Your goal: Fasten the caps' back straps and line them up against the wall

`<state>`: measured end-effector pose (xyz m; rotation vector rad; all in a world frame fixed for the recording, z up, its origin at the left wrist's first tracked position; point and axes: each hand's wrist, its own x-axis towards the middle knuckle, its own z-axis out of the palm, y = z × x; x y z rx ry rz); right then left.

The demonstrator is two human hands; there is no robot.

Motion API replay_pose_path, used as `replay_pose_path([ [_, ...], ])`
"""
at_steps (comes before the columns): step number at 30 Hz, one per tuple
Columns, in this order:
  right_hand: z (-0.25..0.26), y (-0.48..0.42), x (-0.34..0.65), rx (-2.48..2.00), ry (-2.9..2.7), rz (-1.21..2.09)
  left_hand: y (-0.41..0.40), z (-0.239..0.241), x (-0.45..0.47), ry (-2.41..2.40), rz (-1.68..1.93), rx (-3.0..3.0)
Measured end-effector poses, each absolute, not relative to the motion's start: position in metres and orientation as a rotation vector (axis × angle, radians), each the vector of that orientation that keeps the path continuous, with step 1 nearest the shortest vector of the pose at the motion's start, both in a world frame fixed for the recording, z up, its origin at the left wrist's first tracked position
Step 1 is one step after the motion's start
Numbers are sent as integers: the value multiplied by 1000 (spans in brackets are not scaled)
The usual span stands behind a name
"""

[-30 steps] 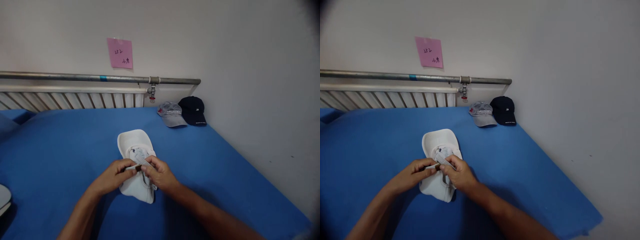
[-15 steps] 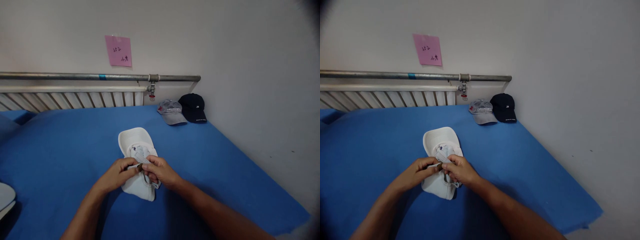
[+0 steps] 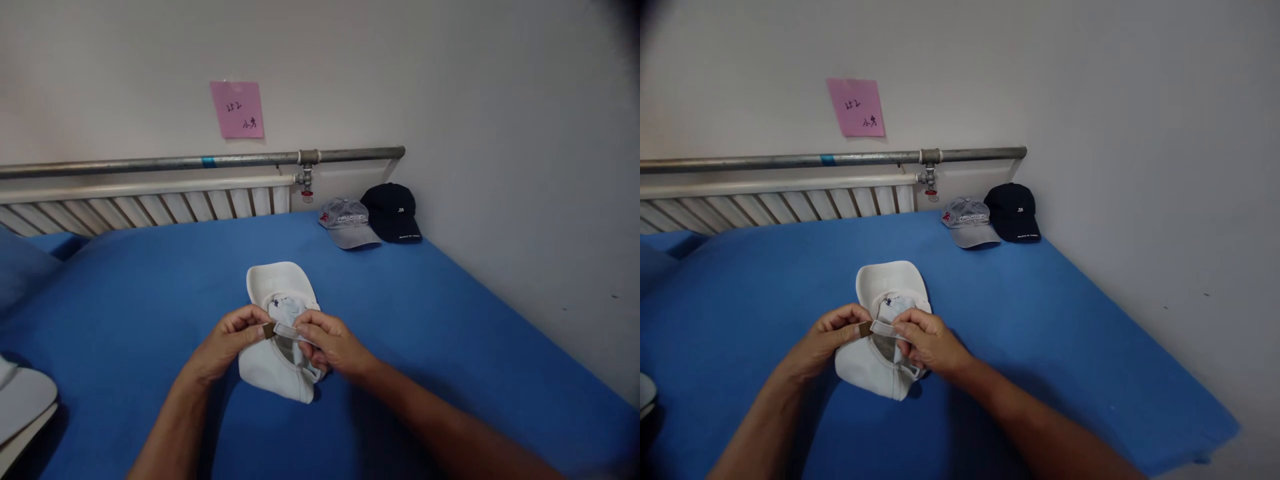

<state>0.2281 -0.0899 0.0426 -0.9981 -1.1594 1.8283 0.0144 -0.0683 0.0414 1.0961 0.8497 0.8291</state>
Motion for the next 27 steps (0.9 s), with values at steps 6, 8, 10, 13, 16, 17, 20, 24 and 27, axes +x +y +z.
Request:
replay_pose_path([
  [6,43,-88,226,-995,-1002,2039,-69,42,14,794,834,1004],
  [8,41,-87,228,-948,-965,2090,-69,41,14,796,836,991],
  [10,41,-86,229,-918,-963,2118,-68,40,14,792,842,982],
  [13,41,-86,230,-906,-992,2148,-67,40,16,744,844,967],
  [16,42,-86,229,-868,-1005,2199,-67,40,18,666,841,950],
  [17,42,-85,229,-854,-1006,2217,-67,40,19,649,841,941],
  [20,39,-83,229,-826,-974,2255,-67,38,20,643,860,889],
  [24,36,-81,229,-801,-909,2298,-68,36,21,648,896,838],
  [27,35,-80,230,-795,-926,2331,-67,35,22,656,899,829],
])
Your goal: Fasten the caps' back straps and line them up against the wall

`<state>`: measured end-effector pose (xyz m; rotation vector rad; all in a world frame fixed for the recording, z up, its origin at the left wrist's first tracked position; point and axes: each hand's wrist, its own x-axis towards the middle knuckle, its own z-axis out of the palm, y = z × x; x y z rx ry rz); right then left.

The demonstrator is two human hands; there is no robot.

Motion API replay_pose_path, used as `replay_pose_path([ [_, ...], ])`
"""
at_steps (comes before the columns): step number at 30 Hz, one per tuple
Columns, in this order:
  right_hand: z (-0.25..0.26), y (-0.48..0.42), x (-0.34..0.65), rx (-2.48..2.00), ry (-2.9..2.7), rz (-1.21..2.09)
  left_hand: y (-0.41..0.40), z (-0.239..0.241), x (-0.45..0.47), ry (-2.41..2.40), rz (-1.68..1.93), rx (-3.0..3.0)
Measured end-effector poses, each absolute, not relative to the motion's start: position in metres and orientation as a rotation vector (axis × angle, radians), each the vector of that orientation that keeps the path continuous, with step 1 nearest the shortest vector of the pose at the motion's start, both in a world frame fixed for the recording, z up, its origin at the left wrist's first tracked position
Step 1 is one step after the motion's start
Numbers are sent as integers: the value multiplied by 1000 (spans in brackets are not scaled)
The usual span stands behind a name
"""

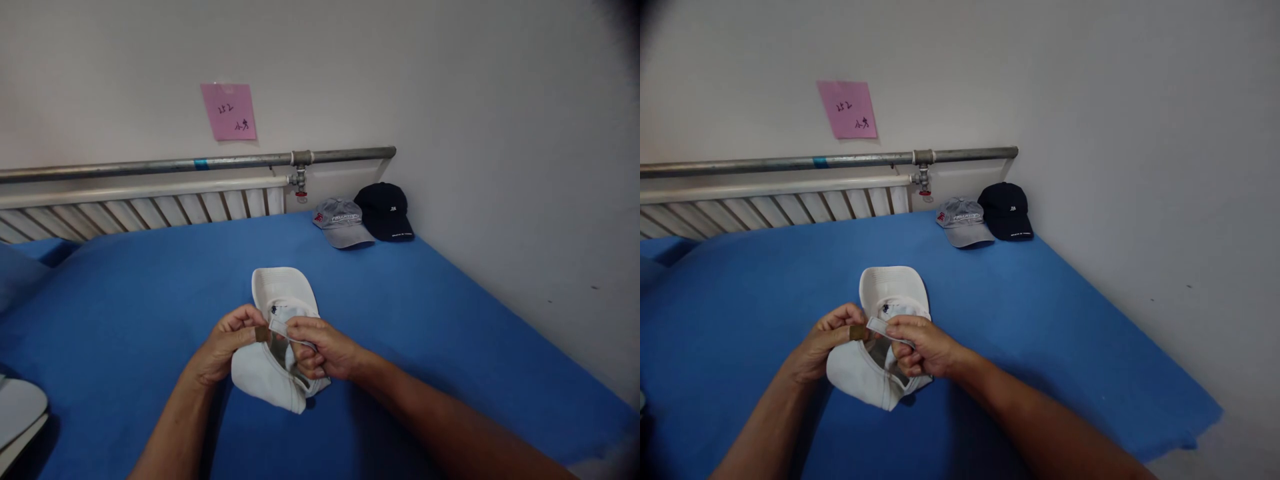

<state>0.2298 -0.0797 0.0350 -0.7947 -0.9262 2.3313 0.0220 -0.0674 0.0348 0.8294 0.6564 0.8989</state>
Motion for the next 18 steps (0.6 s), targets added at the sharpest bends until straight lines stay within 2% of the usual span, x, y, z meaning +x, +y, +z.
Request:
replay_pose_path([
  [9,31,-77,229,-770,-1010,2418,-64,31,24,677,867,863],
  [18,34,-77,225,-935,-1089,2342,-64,33,22,742,798,831],
])
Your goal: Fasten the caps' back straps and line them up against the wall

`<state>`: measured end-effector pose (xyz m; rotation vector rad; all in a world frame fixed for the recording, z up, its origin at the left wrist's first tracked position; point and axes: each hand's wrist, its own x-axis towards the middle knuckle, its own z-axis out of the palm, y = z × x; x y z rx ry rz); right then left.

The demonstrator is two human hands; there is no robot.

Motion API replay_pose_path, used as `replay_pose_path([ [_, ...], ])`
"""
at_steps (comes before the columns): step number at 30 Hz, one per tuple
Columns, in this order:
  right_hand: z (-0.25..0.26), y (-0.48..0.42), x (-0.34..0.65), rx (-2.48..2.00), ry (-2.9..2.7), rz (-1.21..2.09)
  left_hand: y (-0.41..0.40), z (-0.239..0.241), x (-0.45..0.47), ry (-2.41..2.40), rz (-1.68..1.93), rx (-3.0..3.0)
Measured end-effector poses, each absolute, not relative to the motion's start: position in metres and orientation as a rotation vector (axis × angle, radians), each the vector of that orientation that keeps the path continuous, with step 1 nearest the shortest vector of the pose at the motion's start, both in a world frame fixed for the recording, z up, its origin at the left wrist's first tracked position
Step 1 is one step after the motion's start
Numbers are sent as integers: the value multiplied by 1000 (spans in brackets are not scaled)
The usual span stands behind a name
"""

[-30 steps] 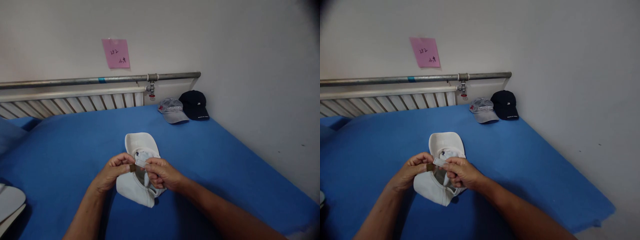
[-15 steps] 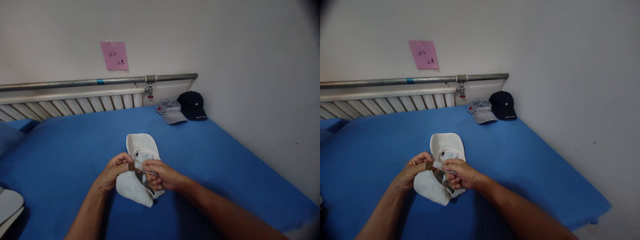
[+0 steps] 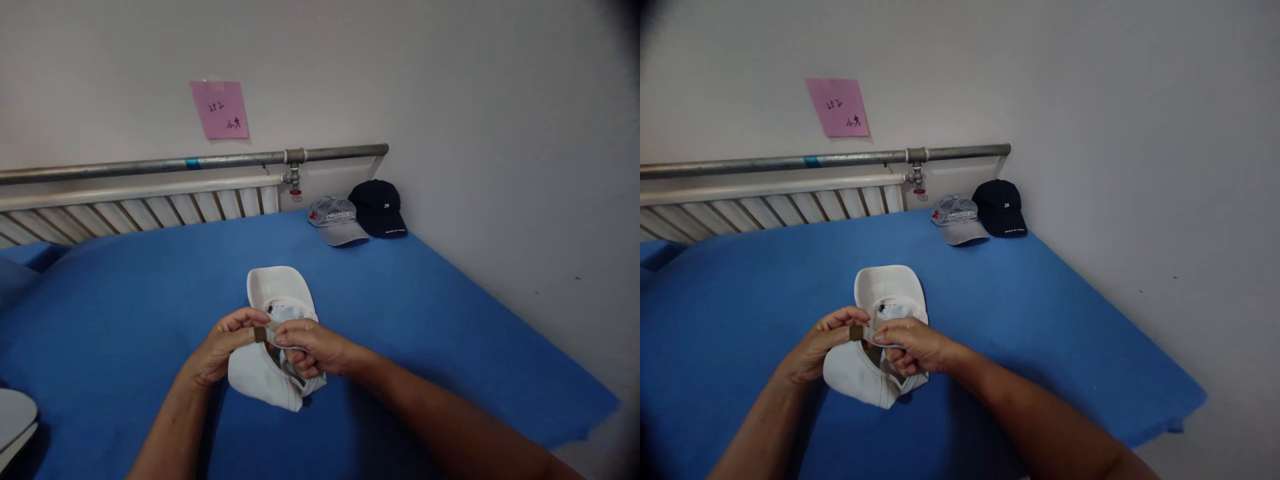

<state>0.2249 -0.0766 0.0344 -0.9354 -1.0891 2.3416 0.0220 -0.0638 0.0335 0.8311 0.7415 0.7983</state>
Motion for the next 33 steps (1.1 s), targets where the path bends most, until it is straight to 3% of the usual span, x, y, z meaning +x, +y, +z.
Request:
replay_pose_path([
  [17,36,-69,228,-837,-1125,2398,-66,40,24,822,747,892],
  [33,30,-78,222,-912,-1053,2076,-66,41,27,798,805,907],
])
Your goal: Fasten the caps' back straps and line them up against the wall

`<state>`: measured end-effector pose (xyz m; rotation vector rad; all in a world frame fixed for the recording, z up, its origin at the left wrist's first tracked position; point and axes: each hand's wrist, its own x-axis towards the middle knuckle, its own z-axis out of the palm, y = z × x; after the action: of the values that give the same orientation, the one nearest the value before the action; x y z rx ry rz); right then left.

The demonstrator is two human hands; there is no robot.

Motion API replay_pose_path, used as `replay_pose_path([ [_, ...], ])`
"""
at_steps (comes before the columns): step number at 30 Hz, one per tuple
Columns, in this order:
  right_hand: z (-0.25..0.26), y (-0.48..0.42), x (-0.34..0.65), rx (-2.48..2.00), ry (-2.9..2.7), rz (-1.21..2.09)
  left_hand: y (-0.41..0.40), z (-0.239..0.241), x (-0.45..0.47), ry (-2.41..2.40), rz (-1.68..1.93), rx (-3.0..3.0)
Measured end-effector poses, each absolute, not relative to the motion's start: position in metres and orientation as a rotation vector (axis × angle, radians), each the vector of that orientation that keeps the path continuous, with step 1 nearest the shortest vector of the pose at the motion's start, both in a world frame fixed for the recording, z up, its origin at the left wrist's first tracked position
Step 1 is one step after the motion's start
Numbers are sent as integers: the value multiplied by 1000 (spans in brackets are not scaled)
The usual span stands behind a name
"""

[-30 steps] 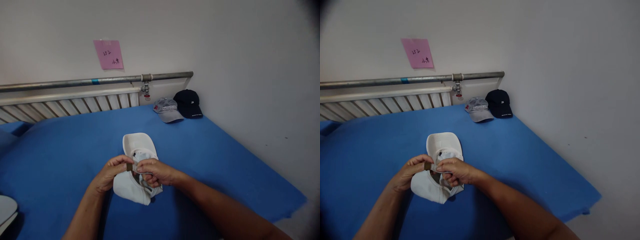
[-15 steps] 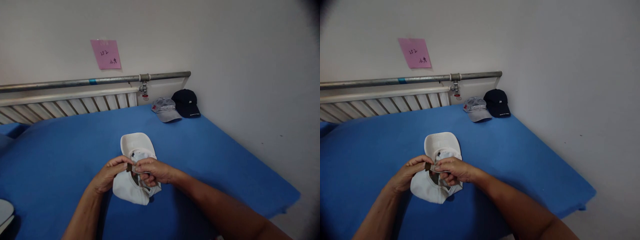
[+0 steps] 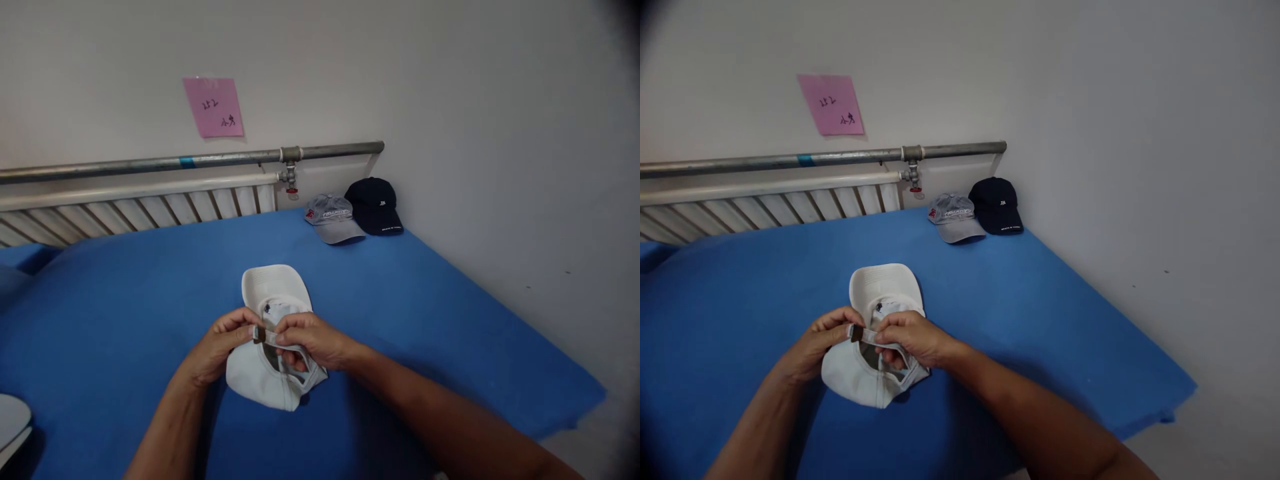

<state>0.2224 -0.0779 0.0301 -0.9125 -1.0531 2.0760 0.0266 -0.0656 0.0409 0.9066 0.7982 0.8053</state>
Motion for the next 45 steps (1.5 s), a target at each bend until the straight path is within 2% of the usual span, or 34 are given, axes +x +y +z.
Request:
replay_pose_path([
  [13,38,-76,232,-886,-1249,2124,-69,45,27,802,817,919],
  [35,46,-79,231,-860,-1255,2081,-70,44,27,844,775,1083],
  [39,49,-78,236,-858,-1294,2058,-69,48,24,783,830,1124],
  [45,54,-80,244,-874,-1322,2010,-72,48,19,589,716,1105],
])
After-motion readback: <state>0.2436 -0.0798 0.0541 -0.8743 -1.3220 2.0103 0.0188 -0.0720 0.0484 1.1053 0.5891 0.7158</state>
